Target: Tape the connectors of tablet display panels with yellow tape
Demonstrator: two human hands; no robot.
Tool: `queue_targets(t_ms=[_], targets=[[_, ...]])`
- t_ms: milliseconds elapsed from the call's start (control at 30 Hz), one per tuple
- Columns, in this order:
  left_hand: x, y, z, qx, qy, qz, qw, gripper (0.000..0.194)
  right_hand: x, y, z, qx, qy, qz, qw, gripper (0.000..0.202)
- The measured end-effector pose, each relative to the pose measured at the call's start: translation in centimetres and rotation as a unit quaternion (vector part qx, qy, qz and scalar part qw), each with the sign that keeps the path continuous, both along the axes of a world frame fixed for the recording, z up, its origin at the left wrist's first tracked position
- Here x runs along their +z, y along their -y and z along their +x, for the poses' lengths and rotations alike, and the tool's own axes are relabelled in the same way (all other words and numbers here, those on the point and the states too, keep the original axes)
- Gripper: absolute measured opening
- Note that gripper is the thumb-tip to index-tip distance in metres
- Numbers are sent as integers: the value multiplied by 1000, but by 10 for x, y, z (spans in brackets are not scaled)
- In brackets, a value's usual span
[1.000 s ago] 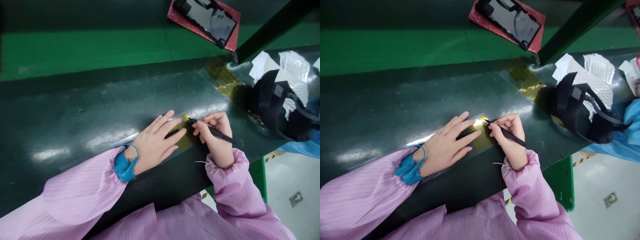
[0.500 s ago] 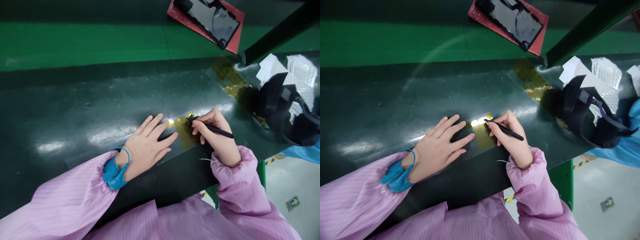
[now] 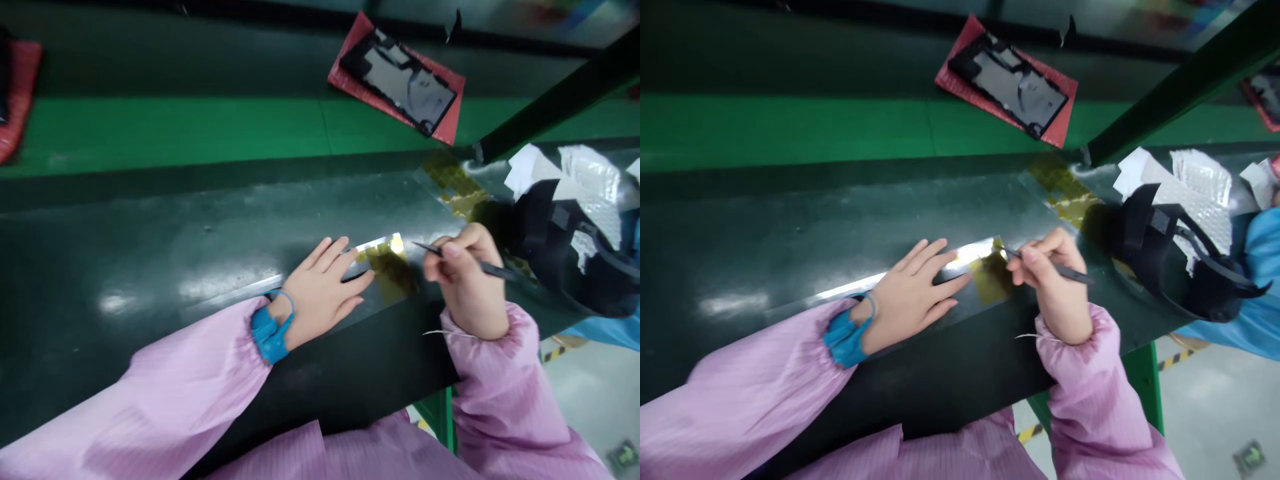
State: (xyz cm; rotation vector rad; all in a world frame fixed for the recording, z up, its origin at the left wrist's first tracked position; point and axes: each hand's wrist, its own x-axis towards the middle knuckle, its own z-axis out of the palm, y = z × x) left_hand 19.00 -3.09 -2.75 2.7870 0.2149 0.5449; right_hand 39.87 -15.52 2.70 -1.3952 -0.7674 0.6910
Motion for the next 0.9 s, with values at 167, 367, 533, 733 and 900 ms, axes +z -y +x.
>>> queue_targets(t_ms=[167,367,533,733,900], targets=[[-5,-20,60,-22,-19,-106,994,39,29,-49,48,-40,130,104,985,26],[-9,-33,85,-14,79,-233,969,32,2,-138,110,52,470,59,879,20],[-12,-52,80,71,210,-436,872,24,-20,-189,118,90,681,-116,717,24],[2,-70,82,147,265,-698,649,20,-18,-230,114,63,677,-287,675,30],[20,-70,80,175,286,-791,512,27,-16,-250,99,81,696,-315,640,18]])
